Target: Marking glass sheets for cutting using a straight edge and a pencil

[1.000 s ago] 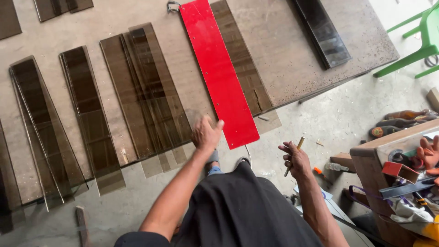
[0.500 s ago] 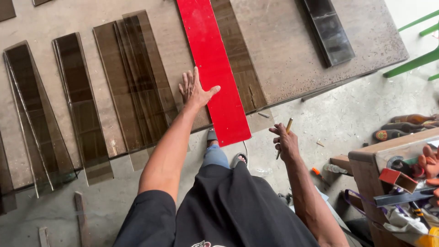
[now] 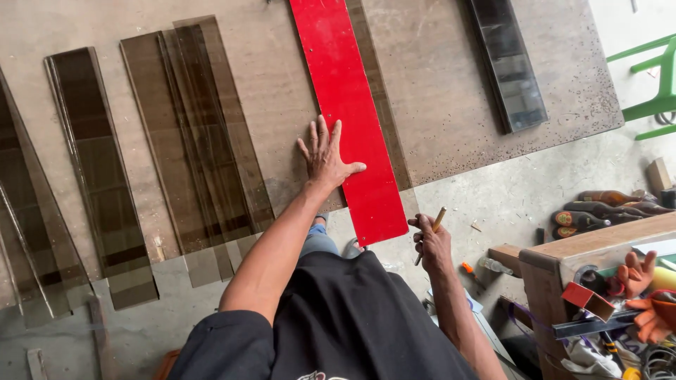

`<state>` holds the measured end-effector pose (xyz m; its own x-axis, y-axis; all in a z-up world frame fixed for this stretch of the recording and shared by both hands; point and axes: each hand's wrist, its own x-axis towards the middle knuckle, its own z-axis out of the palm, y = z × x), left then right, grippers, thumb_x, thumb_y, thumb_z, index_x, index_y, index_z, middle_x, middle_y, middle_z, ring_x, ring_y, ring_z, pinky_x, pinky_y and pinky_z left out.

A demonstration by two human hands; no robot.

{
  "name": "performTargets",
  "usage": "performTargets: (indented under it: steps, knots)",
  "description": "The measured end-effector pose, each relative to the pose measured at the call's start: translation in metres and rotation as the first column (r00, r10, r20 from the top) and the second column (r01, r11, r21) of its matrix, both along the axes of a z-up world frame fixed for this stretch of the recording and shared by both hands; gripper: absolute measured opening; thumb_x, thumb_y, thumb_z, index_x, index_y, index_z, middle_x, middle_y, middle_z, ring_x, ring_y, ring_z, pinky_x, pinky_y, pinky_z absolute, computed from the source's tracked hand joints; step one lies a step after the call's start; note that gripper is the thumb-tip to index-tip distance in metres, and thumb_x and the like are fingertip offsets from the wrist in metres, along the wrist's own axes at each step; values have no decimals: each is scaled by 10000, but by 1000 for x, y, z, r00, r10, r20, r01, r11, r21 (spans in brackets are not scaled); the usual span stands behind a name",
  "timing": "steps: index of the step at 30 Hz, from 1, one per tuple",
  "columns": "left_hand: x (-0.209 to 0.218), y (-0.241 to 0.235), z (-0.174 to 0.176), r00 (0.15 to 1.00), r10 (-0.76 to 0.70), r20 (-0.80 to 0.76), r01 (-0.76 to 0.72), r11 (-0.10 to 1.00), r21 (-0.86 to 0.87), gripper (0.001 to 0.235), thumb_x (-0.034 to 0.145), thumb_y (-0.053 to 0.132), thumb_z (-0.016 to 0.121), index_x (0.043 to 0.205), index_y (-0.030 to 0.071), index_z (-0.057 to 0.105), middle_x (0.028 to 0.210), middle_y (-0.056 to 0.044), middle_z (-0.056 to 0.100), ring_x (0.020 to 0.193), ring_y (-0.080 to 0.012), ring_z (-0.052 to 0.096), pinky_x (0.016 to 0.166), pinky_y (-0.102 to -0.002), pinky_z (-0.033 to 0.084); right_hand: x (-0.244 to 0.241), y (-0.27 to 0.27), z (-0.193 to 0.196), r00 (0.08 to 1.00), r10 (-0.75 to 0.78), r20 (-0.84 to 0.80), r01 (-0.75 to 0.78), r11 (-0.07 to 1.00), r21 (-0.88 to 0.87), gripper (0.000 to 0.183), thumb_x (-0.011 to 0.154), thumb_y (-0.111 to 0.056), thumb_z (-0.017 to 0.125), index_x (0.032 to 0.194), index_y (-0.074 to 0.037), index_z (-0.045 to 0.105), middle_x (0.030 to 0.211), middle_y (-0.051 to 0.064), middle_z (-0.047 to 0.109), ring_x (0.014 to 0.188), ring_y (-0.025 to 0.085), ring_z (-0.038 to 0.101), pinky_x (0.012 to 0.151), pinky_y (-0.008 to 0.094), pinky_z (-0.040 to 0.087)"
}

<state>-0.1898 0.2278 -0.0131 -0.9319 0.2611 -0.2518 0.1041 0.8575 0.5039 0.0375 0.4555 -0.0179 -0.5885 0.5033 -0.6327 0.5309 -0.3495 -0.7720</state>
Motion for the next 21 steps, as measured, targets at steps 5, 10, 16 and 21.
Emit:
performTargets:
  steps: [5, 10, 16, 21]
  knots:
    - [3, 1, 1, 1000, -13, 12, 13, 1000, -21, 1341, 639, 718, 871, 1672, 177, 210, 1733, -219, 3, 1595, -441, 19, 1169, -785, 26, 3, -1, -1, 1000, -1, 7, 0, 997, 80, 267, 1043, -265, 665, 1149, -20, 667, 975, 165, 744, 550, 117, 573, 378, 163, 354]
    - [0, 1, 6, 1000, -11, 8, 10, 1000, 17, 1336, 650, 674, 923, 1669, 161, 227, 1720, -240, -1, 1590, -472, 24, 1166, -810, 61, -5, -3, 32, 996, -85, -15, 86, 993, 77, 200, 1020, -233, 705, 1070, -41, 680, 897, 141, 739, 486, 88, 534, 337, 142, 317]
    - [42, 20, 32, 987, 82, -135, -38, 952, 302, 637, 912, 537, 745, 1336, 155, 464, 1397, -166, 432, 1332, -391, 401, 1108, -616, 319, -23, 32, 90, 931, -291, -222, 287, 957, -50, 195, 1056, -302, 611, 1026, -127, 691, 784, 100, 689, 438, 68, 398, 362, 168, 269]
    - [126, 61, 89, 918, -266, 294, 6, 750, 662, 243, 985, 492, 673, 1014, 276, 778, 844, 10, 760, 812, -159, 744, 775, -343, 569, -52, 38, 150, 844, -372, -387, 241, 907, -346, 312, 1066, -456, 523, 1054, -191, 686, 860, 32, 664, 555, 82, 379, 482, 181, 255]
